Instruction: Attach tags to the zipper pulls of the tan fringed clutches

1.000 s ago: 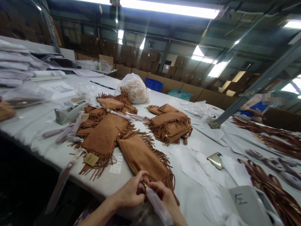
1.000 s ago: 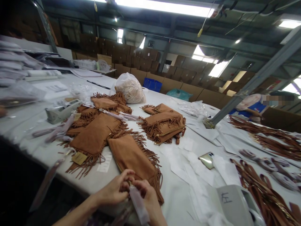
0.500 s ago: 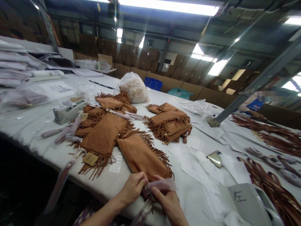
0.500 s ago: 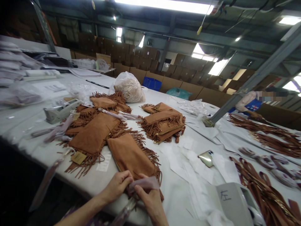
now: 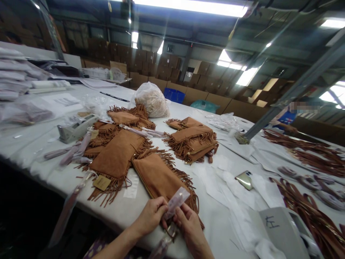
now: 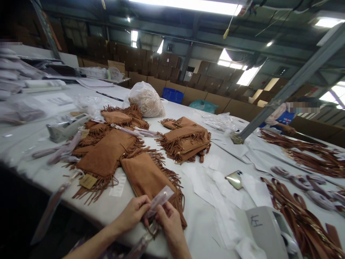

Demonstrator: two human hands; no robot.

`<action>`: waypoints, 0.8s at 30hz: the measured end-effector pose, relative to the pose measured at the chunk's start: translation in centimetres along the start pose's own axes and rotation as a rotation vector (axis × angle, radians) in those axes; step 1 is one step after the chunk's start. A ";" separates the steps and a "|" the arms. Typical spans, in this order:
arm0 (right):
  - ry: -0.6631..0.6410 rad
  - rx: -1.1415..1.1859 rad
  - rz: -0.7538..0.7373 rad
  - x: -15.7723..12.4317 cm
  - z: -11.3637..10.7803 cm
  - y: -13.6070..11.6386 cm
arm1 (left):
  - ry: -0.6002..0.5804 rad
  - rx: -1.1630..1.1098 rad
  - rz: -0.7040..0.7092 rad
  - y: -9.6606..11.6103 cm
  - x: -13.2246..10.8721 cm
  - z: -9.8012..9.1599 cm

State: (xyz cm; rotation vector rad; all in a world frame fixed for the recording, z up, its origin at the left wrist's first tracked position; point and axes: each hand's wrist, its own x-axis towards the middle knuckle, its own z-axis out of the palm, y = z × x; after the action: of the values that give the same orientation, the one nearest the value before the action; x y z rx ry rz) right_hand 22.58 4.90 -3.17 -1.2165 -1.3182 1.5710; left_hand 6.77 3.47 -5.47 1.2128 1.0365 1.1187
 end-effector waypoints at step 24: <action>0.035 -0.133 -0.018 0.5 -0.4 -0.9 | 0.011 0.037 -0.019 -0.4 0.0 1.0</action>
State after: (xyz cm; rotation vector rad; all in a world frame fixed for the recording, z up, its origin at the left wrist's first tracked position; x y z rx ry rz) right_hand 22.78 5.69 -2.36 -1.3031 -1.4254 1.4624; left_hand 7.81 3.26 -5.77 1.2251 1.0795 1.0972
